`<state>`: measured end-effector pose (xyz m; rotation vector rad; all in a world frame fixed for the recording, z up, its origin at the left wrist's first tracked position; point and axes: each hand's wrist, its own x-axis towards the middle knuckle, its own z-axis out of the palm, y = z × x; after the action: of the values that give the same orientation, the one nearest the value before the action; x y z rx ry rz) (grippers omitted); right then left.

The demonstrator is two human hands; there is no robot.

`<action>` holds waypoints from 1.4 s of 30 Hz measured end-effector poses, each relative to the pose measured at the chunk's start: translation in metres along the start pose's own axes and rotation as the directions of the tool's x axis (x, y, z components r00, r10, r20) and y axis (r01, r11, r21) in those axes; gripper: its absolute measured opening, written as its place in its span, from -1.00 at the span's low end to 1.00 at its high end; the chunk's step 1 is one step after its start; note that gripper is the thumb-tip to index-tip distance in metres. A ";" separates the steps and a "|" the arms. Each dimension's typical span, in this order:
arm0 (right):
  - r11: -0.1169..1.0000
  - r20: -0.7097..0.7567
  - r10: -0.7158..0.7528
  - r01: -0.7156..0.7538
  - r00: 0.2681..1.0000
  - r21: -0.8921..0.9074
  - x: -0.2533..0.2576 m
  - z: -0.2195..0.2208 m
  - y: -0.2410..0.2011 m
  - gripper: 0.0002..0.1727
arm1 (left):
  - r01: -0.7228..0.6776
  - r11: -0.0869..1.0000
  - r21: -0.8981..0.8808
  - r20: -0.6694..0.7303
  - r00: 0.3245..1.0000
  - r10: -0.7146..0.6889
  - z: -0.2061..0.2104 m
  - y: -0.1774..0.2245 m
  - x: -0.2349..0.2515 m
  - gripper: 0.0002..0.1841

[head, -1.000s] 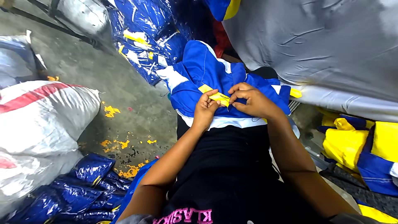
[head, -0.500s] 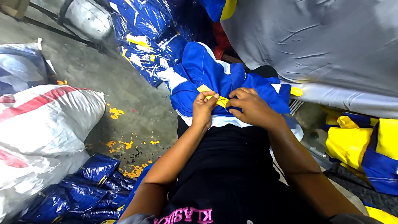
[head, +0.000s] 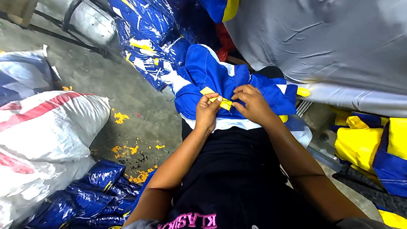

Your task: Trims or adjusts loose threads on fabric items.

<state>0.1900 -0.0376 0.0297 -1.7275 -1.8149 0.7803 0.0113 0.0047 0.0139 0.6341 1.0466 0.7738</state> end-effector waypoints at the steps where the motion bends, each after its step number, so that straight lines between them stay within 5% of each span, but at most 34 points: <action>1: 1.000 0.005 0.002 -0.002 1.000 0.001 0.001 0.002 0.001 -0.83 | 0.000 1.000 -0.003 0.003 1.000 0.000 0.000 0.000 0.000 -0.80; 7: 0.998 0.050 -0.008 0.005 0.999 0.056 0.001 0.003 0.010 -0.74 | 0.005 0.999 -0.034 0.013 1.000 -0.005 -0.001 0.000 0.001 -0.79; 23: 0.999 -0.069 0.049 -0.049 0.996 0.000 -0.007 0.000 0.027 -0.87 | 0.009 0.993 -0.115 0.011 1.000 -0.008 -0.001 -0.002 0.005 -0.79; 27: 1.000 -0.043 -0.009 0.009 0.999 -0.004 -0.003 0.006 0.022 -0.69 | 0.007 0.994 -0.112 0.009 1.000 -0.006 -0.001 -0.002 0.005 -0.79; 31: 0.998 -0.044 -0.068 0.068 0.997 -0.001 0.003 0.015 0.019 -0.83 | 0.009 0.994 -0.106 0.010 1.000 -0.008 -0.001 -0.001 0.004 -0.80; 42: 0.990 -0.005 0.002 -0.002 1.000 0.140 -0.005 0.004 0.020 -0.83 | 0.006 0.993 -0.114 0.014 1.000 -0.004 0.000 -0.001 0.005 -0.79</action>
<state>0.2015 -0.0420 0.0129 -1.6405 -1.7128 0.8817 0.0134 0.0079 0.0107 0.5384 0.9839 0.8177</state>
